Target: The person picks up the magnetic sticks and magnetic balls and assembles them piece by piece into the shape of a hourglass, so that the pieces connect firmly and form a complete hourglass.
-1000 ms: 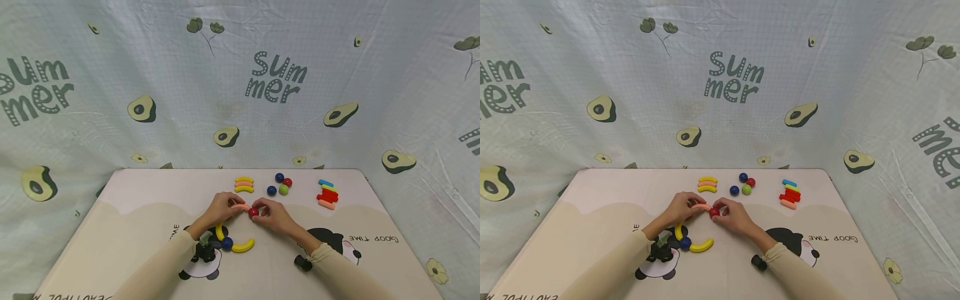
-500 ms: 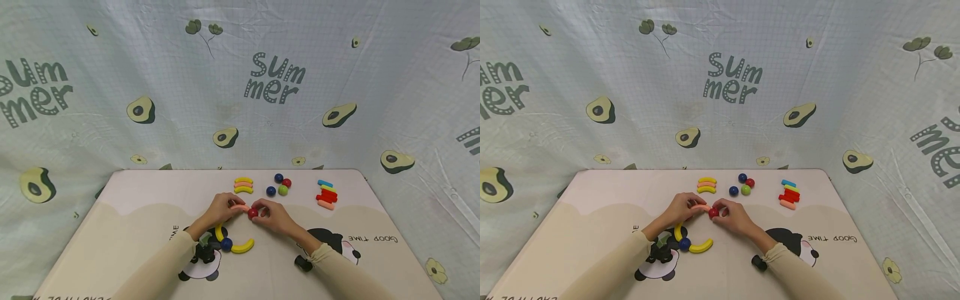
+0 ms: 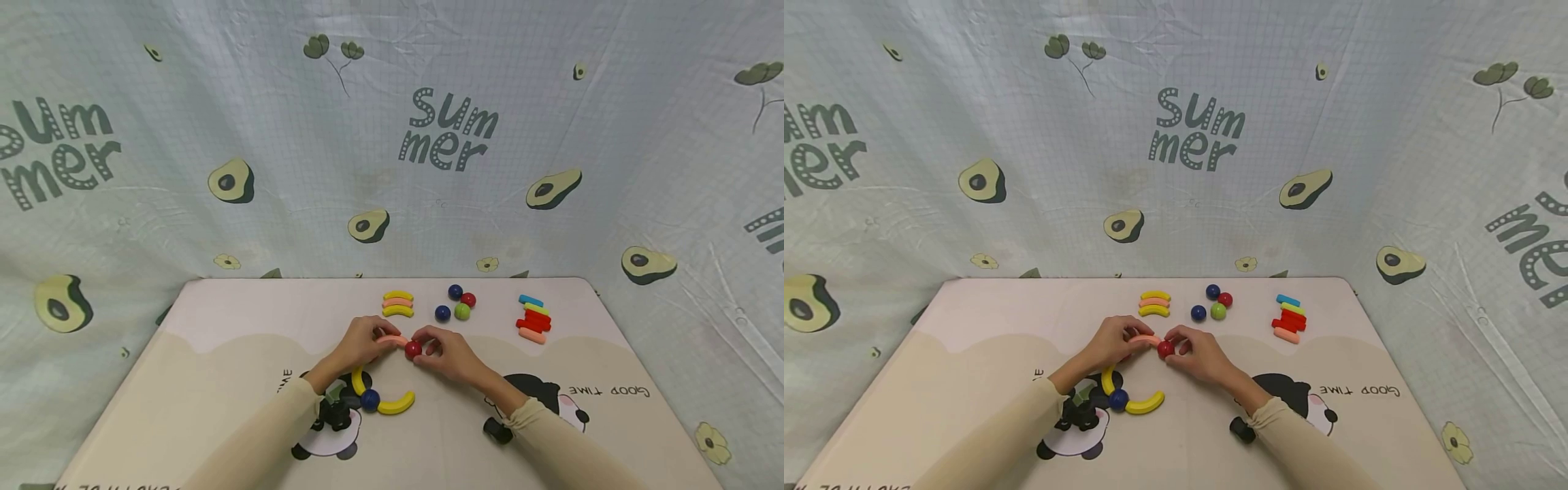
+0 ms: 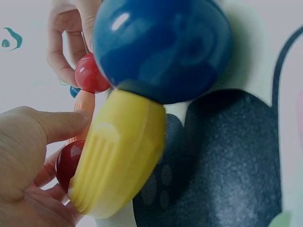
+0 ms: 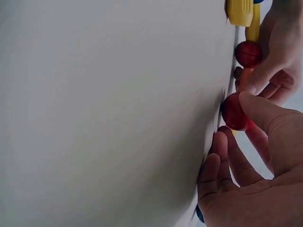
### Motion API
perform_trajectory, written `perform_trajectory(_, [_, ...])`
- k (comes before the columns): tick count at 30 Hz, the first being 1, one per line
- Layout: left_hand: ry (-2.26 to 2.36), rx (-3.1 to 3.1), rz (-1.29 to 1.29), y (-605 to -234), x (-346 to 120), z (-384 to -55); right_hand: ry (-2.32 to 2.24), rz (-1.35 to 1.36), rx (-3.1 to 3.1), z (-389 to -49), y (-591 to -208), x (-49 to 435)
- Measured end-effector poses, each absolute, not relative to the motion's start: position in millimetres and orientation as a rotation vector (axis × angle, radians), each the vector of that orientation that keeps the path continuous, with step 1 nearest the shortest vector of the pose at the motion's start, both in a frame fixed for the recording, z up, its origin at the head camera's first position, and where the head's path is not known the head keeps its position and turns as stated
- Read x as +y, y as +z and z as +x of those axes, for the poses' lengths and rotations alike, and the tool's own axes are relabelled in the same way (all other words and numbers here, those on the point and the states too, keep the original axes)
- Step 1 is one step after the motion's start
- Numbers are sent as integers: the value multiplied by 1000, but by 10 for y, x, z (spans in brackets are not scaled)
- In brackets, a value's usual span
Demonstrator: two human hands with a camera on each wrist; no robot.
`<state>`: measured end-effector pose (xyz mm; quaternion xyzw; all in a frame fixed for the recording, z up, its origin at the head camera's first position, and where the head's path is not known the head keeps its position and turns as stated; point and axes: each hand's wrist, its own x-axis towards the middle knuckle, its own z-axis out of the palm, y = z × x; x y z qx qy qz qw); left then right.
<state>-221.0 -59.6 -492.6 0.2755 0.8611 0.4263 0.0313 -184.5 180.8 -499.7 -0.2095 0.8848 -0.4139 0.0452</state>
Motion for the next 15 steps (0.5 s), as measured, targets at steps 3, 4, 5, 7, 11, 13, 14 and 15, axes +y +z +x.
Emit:
perform_trajectory(3, [1314,2650,853,-4922,-595,-2206,-1260,-648,2706,-1845,-5000,1815])
perform_trajectory(4, [1316,2648,855,-4922,-595,-2206,-1259,-651,2707,-1845,-5000,1818])
perform_trajectory(5, [1318,2648,856,-4923,-596,-2204,-1258,-654,2709,-1846,-5000,1821])
perform_trajectory(7, [1313,2649,857,-4926,-597,-2206,-1259,-662,2708,-1846,-5000,1827])
perform_trajectory(11, [1297,2662,852,-4931,-608,-2205,-1256,-670,2705,-1843,-4995,1842])
perform_trajectory(13, [1287,2668,846,-4930,-620,-2203,-1255,-672,2705,-1844,-4990,1854])
perform_trajectory(14, [1284,2670,844,-4928,-628,-2201,-1253,-675,2706,-1846,-4990,1861])
perform_trajectory(15, [1281,2676,849,-4928,-636,-2199,-1251,-679,2709,-1851,-4991,1870])
